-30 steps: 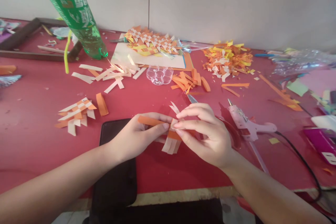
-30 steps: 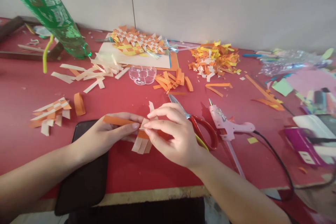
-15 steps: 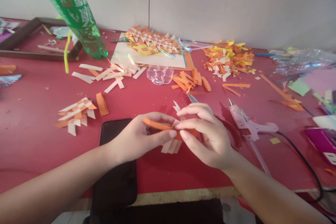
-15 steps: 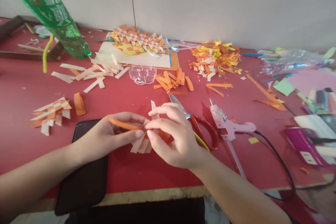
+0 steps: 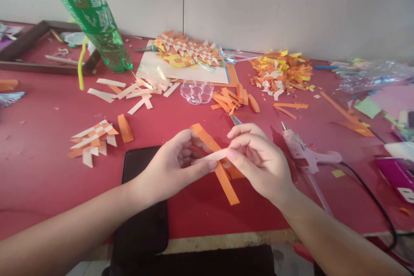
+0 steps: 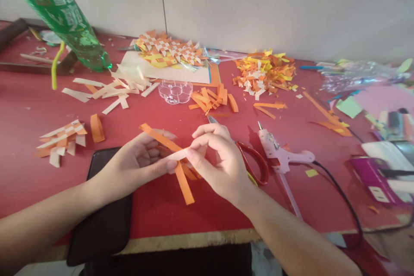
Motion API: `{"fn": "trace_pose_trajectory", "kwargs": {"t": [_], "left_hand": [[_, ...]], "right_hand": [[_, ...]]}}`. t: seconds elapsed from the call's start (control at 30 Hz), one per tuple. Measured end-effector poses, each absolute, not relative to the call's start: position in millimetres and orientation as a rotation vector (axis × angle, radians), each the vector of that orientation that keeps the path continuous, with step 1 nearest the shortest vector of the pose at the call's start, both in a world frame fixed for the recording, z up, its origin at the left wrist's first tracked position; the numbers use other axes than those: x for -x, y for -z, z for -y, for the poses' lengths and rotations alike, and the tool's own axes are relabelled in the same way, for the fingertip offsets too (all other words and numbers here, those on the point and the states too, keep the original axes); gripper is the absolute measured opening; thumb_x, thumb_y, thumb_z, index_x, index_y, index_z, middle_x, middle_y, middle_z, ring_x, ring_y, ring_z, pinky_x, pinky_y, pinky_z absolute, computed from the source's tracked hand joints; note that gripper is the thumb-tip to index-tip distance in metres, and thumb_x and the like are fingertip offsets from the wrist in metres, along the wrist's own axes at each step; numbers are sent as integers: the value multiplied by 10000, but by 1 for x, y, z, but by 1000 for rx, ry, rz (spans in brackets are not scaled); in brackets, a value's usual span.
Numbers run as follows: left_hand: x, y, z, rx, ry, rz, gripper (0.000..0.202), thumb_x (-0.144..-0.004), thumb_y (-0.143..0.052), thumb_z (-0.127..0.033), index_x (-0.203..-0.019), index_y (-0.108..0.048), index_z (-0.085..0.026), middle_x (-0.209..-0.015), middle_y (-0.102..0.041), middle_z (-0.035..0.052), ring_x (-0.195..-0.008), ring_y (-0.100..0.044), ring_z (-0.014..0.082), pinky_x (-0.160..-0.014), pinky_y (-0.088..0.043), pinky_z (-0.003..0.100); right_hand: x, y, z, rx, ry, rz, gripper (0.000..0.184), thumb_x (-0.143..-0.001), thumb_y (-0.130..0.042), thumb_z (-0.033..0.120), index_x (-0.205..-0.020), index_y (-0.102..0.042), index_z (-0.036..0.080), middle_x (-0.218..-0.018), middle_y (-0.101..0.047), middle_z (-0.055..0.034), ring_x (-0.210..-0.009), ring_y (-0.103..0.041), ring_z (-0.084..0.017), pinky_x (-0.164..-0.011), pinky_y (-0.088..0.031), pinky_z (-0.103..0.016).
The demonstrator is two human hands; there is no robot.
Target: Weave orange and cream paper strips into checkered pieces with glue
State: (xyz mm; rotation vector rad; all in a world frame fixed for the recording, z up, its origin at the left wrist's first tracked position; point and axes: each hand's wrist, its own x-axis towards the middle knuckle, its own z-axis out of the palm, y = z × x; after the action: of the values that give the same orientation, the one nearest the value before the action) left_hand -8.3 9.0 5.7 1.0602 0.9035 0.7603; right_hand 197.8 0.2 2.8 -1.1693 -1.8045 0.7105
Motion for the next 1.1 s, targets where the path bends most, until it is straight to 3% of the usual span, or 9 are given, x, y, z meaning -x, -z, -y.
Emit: {"fn": "trace_pose_trajectory", "kwargs": {"t": [0.13,0.33,0.63,0.97,1.1], "left_hand": [[11,-7,-13,-1037,-743,-906,252,-802,-773,-369,-944,-691,-178,-927,-726,18,-861,-687,133,-786,-537,211],[12,-7,-12,-1046,-781,-948,185,-818,-758,-385,-901,-748,-220,-896,-765,-8,-862,-708,129,-798,-540,189],[11,-8,-11,-1118,-874,-1014,109,-833,-747,-323,-844,-755,-215,-793,-770,-23,-758,-715,93,-723,-543,127],[9,-4,-7,-1166,-855,-987,83,-804,-772,-283,-836,-779,-207,-834,-798,0,-758,-736,119,-722,-576,150],[10,-7,-6,-1201,-874,-974,49,-799,-773,-257,-783,-767,-211,-777,-790,-24,-702,-718,90,-650,-549,109]], "right_hand": [[-197,-2,-2,1144,-794,1654,53,-901,-629,212,-859,-619,244,-1010,-568,-21,-878,-586,-131,-757,-519,-289],[-196,-2,-2,1127,-810,1578,48,-901,-634,210,-884,-630,255,-994,-586,-12,-886,-589,-119,-778,-521,-260],[-196,-4,1,1212,-845,1643,52,-883,-657,247,-847,-695,247,-972,-598,-39,-933,-620,-170,-841,-543,-349],[-192,-3,4,1144,-919,1687,69,-860,-687,212,-838,-696,277,-933,-587,-6,-924,-611,-155,-861,-511,-356],[-195,-5,4,1114,-992,1685,79,-872,-676,216,-814,-687,268,-908,-586,-4,-935,-586,-148,-839,-499,-323]]}}
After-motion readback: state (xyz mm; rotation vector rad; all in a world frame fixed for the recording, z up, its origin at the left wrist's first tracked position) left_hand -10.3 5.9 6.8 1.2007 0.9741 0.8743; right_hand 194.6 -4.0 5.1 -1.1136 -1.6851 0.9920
